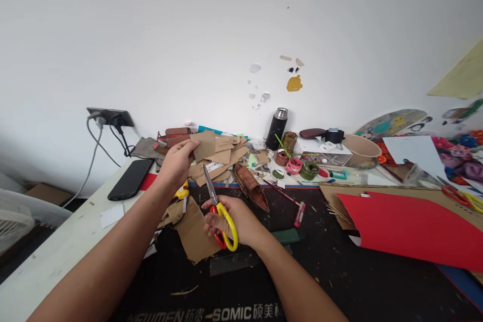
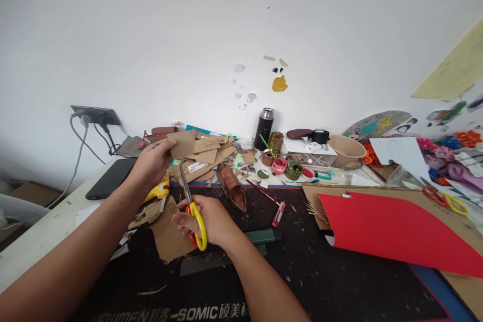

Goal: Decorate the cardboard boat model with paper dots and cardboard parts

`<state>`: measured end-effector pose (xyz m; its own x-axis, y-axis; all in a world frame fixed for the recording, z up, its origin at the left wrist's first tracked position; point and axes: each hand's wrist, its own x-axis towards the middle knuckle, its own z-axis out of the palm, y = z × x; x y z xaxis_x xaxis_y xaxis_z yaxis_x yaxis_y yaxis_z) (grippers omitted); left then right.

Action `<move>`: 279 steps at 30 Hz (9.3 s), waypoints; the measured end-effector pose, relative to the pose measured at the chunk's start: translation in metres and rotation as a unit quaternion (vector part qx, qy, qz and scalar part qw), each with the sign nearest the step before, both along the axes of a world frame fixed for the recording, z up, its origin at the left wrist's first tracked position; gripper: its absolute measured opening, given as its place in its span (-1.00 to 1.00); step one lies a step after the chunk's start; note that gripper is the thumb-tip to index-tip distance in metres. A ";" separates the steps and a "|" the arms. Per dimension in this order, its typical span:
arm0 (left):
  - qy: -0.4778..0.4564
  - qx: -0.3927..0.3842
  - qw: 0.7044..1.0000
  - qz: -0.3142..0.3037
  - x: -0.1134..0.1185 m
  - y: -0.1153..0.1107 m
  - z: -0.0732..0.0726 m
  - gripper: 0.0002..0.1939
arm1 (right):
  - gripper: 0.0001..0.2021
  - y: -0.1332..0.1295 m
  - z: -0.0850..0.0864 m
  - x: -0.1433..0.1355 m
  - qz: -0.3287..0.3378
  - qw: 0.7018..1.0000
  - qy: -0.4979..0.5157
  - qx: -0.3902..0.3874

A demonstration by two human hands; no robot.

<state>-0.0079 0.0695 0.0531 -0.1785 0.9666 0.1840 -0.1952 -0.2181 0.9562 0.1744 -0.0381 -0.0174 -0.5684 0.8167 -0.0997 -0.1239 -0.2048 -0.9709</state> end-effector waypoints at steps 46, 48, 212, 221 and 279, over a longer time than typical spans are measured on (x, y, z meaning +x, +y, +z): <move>0.018 0.015 1.000 0.019 -0.006 -0.002 0.000 -0.54 | 0.08 -0.003 0.005 0.007 0.069 0.997 0.005 -0.013; 0.015 0.016 0.999 0.023 -0.007 0.000 -0.002 -0.53 | 0.10 -0.004 0.009 0.008 0.085 0.996 0.008 0.002; 0.261 0.004 0.965 -0.033 0.006 -0.013 0.001 -0.59 | -0.67 -0.005 0.028 0.006 -0.146 0.861 -0.410 0.264; 0.264 0.002 0.963 -0.058 0.005 -0.012 -0.003 -0.57 | -0.77 -0.008 0.023 -0.004 -0.114 0.819 -0.480 0.293; 0.397 0.056 0.891 -0.214 0.016 -0.034 0.017 -0.60 | -0.49 0.009 0.056 0.059 -0.179 0.973 -0.114 0.090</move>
<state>0.0083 0.0357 0.0699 0.4305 0.8828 0.1880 0.4450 -0.3888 0.8067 0.2335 -0.0290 0.0384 -0.2235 0.9743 -0.0269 0.0672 -0.0121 -0.9977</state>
